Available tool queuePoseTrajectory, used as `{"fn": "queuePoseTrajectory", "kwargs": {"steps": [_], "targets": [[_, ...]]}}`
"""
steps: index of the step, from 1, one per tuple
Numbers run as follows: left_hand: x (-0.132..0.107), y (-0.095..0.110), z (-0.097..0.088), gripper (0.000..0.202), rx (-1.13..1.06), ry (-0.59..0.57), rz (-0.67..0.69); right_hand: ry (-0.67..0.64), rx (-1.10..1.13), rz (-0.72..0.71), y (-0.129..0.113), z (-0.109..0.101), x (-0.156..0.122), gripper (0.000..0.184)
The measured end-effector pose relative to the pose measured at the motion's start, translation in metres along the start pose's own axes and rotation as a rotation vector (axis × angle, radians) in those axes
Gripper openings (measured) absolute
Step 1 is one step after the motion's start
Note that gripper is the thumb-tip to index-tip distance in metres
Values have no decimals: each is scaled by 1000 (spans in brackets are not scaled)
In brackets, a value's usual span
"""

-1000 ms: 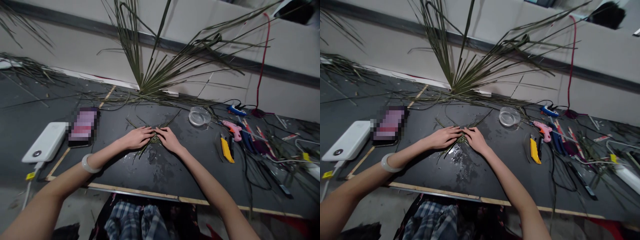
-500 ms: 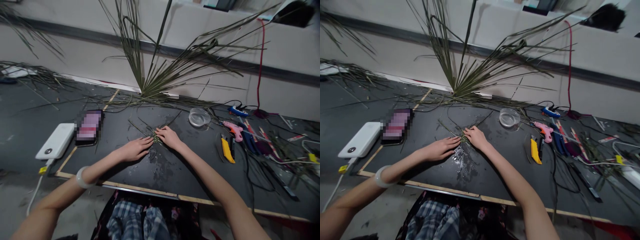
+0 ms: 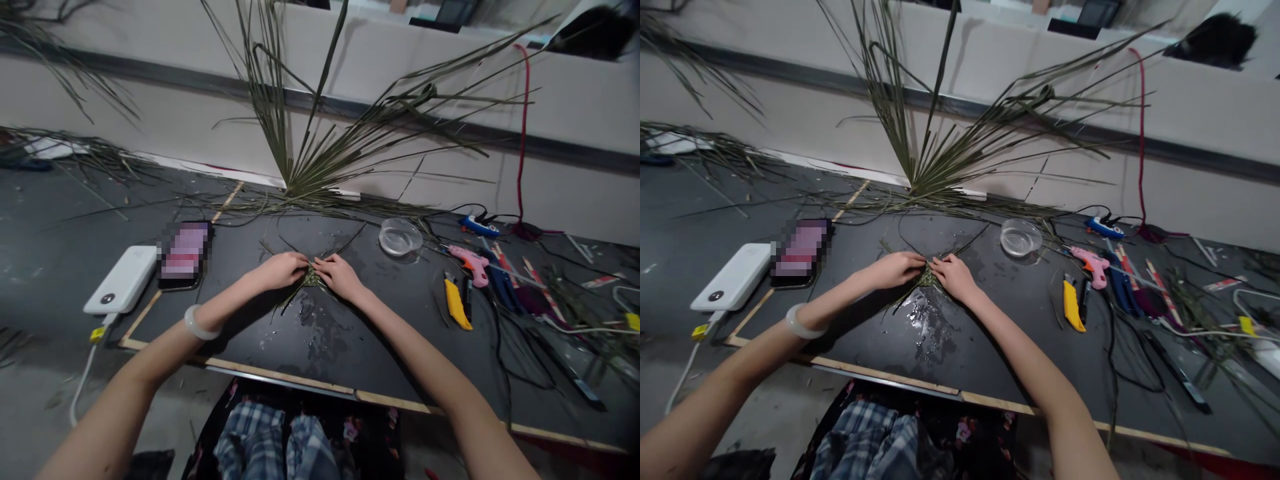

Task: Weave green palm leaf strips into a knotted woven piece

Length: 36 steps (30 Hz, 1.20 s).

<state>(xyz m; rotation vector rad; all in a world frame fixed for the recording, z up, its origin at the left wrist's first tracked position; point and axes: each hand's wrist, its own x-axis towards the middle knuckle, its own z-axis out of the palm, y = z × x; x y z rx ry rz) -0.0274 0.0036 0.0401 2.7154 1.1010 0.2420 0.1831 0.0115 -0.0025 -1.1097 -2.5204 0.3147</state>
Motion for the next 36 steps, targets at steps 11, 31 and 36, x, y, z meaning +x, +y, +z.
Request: {"fn": "queuePoseTrajectory", "kwargs": {"steps": [11, 31, 36], "targets": [[-13, 14, 21, 35, 119, 15, -2, 49, 97, 33, 3, 3, -1, 32], [-5, 16, 35, 40, 38, 1, 5, 124, 265, -42, 34, -12, 7, 18], [-6, 14, 37, 41, 24, 8, -3, 151, 100, -112, 33, -11, 5, 24]]}}
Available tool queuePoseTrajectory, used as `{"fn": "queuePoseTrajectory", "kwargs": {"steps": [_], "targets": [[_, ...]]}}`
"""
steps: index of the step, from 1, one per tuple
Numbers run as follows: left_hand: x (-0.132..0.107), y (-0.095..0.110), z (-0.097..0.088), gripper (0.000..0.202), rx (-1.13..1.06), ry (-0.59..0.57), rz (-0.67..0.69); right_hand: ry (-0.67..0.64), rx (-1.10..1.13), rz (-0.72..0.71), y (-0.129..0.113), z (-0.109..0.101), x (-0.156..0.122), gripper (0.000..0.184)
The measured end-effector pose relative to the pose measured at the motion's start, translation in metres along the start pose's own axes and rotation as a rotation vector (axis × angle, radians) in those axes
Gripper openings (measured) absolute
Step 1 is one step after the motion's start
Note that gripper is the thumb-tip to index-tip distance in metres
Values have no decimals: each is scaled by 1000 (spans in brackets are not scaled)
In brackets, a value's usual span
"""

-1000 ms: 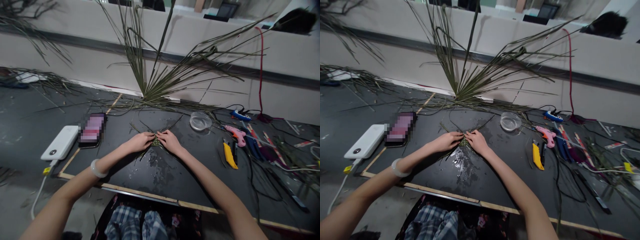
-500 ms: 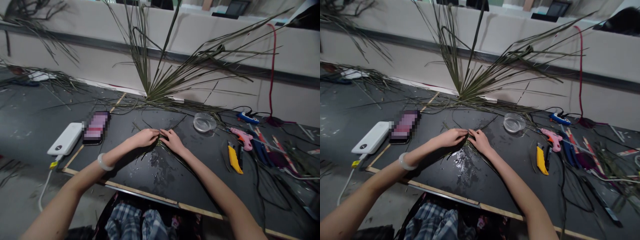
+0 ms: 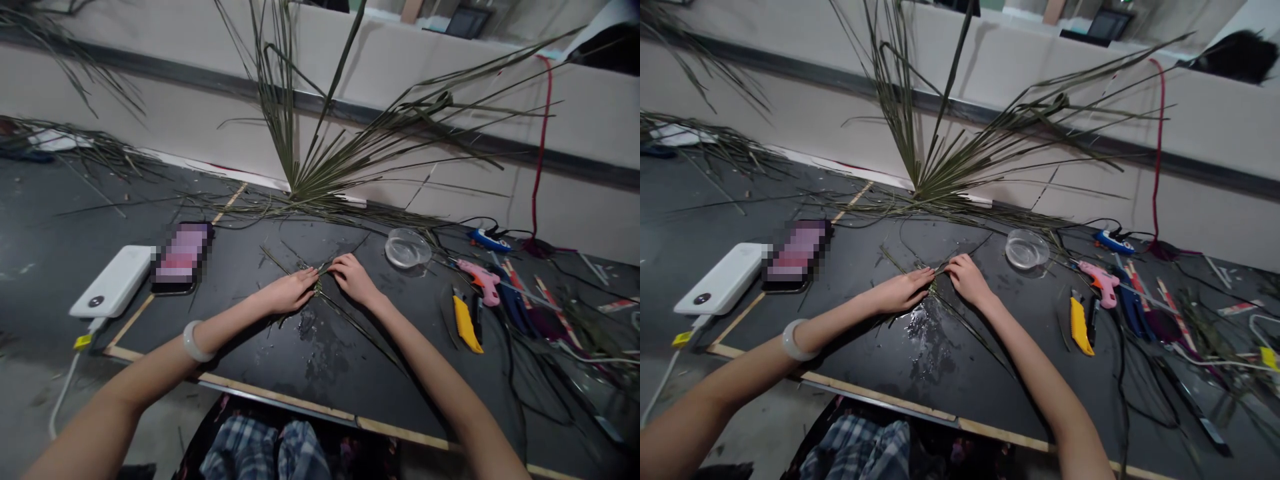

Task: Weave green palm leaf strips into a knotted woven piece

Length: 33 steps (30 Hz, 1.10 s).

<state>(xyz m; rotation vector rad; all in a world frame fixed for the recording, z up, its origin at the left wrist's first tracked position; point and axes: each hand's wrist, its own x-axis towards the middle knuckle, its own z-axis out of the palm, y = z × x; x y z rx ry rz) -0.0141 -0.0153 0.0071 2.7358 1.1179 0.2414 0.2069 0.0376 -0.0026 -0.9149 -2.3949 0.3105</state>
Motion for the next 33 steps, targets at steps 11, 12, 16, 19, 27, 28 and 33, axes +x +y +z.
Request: {"fn": "queuePoseTrajectory", "kwargs": {"steps": [11, 12, 16, 19, 27, 28, 33], "targets": [[-1, -3, 11, 45, -59, 80, -23, -11, -107, -6, -10, 3, -7, 30], [-1, -3, 11, 45, -62, 84, -23, -28, -114, -14, -11, 3, -7, 30], [-1, -3, 11, 47, -71, 73, -16, -51, -114, -15, -12, 5, -8, 33], [-1, -3, 12, 47, -69, 87, -11, -60, -123, -8, -10, 8, -9, 37], [-1, 0, 8, 46, -27, 105, -21, -126, -142, -10, -12, 3, -7, 31], [-1, 1, 7, 46, -20, 102, -24, -132, -139, -4, -13, 1, -6, 28], [0, 2, 3, 46, 11, 64, -27, -197, -159, 34, -11, -8, 2, 15]]}}
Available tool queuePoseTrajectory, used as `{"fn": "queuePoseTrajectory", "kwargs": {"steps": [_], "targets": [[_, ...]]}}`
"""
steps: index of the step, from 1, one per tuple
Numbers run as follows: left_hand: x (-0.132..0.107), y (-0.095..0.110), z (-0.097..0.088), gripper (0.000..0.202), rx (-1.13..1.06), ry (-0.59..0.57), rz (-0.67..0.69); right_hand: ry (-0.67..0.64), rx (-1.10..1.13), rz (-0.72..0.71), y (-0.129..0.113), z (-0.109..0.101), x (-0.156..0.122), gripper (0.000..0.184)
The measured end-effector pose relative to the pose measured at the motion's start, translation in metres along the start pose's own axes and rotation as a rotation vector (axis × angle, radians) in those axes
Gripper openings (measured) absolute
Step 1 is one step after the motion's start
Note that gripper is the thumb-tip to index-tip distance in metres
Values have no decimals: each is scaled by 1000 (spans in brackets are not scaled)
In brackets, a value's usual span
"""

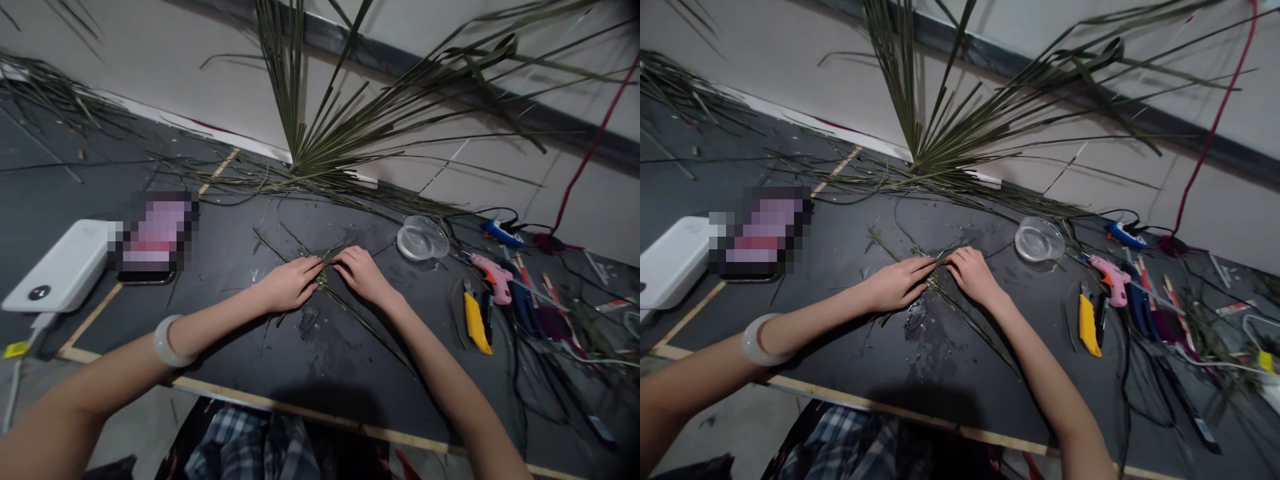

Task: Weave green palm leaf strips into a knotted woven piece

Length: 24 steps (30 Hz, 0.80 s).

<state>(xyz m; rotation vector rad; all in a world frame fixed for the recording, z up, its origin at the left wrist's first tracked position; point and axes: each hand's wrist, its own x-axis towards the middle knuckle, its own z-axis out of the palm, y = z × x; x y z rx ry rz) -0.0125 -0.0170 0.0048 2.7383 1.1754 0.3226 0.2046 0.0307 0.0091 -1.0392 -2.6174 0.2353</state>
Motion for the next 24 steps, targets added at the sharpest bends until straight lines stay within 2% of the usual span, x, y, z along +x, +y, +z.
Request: {"fn": "queuePoseTrajectory", "kwargs": {"steps": [6, 11, 16, 20, 24], "targets": [[-1, -5, 2, 43, -23, 2, 29, -165, -174, -56, 0, -10, 16, 20], [-1, -6, 4, 42, -27, 2, 36, -316, -281, -109, -8, -25, 34, 17], [-2, -4, 2, 41, -36, 1, 22, -445, -291, -194, -13, -39, 56, 13], [-2, -4, 3, 39, -34, 28, 64, -540, -316, -191, -17, -46, 68, 18], [-1, -5, 5, 39, -33, 44, 108, -580, -334, -187, -17, -48, 73, 19]]}}
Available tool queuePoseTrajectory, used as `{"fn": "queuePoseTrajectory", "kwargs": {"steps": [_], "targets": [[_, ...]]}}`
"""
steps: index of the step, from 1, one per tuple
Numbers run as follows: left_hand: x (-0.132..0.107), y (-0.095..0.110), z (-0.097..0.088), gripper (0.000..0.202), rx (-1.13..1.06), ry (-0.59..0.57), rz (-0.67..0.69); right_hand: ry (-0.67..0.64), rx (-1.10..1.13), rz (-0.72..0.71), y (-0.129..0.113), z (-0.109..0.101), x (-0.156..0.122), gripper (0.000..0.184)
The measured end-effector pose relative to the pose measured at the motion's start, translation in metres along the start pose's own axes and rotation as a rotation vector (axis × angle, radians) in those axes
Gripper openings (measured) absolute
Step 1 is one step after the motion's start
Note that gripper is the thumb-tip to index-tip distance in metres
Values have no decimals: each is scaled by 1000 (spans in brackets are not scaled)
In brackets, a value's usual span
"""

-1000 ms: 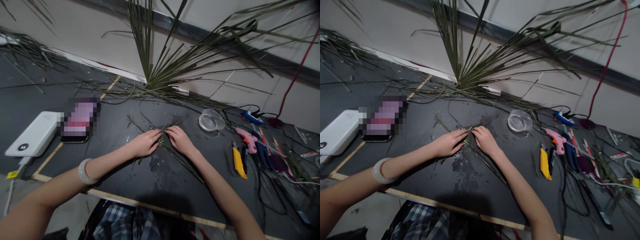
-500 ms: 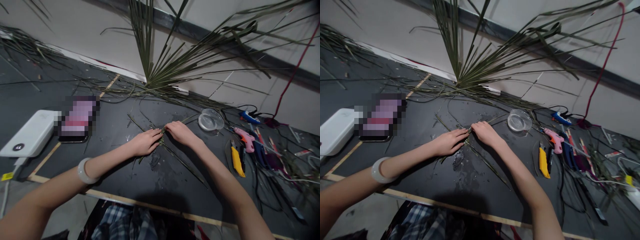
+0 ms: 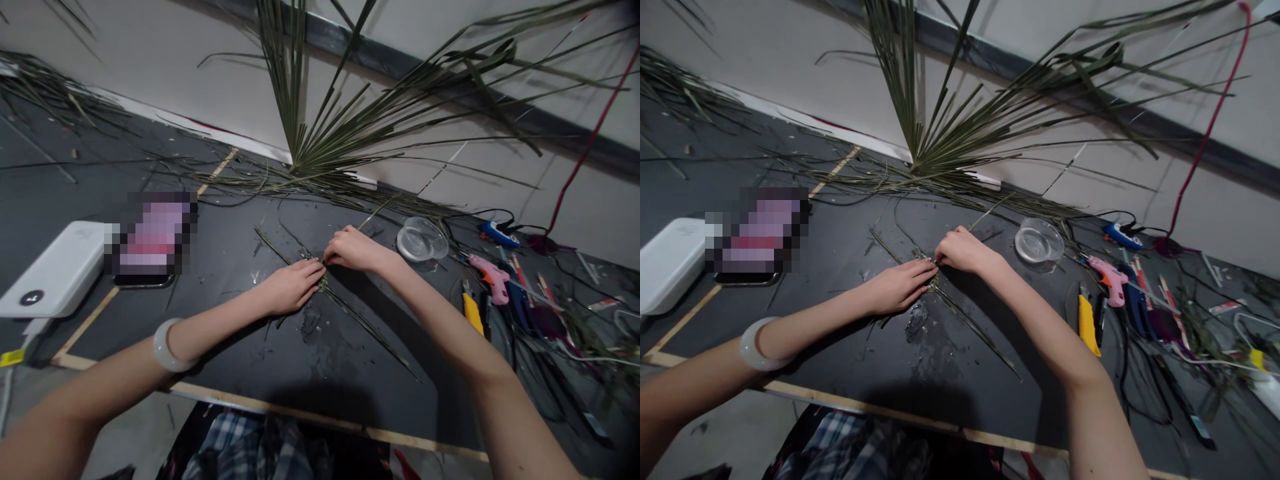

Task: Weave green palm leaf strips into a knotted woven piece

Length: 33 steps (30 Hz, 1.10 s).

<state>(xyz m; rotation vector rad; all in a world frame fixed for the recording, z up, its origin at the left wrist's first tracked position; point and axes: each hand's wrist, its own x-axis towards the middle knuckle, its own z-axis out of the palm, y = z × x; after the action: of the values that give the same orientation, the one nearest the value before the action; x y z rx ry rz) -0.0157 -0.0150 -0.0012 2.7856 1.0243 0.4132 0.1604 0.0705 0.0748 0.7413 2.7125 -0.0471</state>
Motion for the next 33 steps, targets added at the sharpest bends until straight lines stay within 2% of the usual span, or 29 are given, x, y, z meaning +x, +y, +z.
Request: {"fn": "queuePoseTrajectory", "kwargs": {"steps": [8, 13, 14, 16, 18, 20, 23, 27, 33], "targets": [[1, 0, -3, 38, 28, -17, -14, -16, -61, -2, 3, -2, 23, 11], [0, 1, -5, 38, 42, -23, -26, 115, -96, -54, 5, 2, 27, 5], [0, 2, -5, 38, 42, -25, -35, 164, -86, -51, 6, 5, 25, 5], [0, 2, -6, 38, 42, -28, -53, 303, -53, 11, 6, 14, 16, 18], [0, 3, -6, 37, 43, -29, -66, 470, -6, 142, 3, 26, 5, 37], [0, 3, -6, 37, 44, -33, -75, 579, 52, 265, -3, 42, -7, 40], [0, 2, -5, 38, 39, -48, -85, 602, 181, 276, -15, 65, -22, 17], [-1, 0, -3, 39, 29, -36, -78, 636, 348, 240, -27, 83, -33, 24], [-1, -2, -3, 40, 21, -56, -62, 683, 442, 255, -35, 90, -34, 30]]}}
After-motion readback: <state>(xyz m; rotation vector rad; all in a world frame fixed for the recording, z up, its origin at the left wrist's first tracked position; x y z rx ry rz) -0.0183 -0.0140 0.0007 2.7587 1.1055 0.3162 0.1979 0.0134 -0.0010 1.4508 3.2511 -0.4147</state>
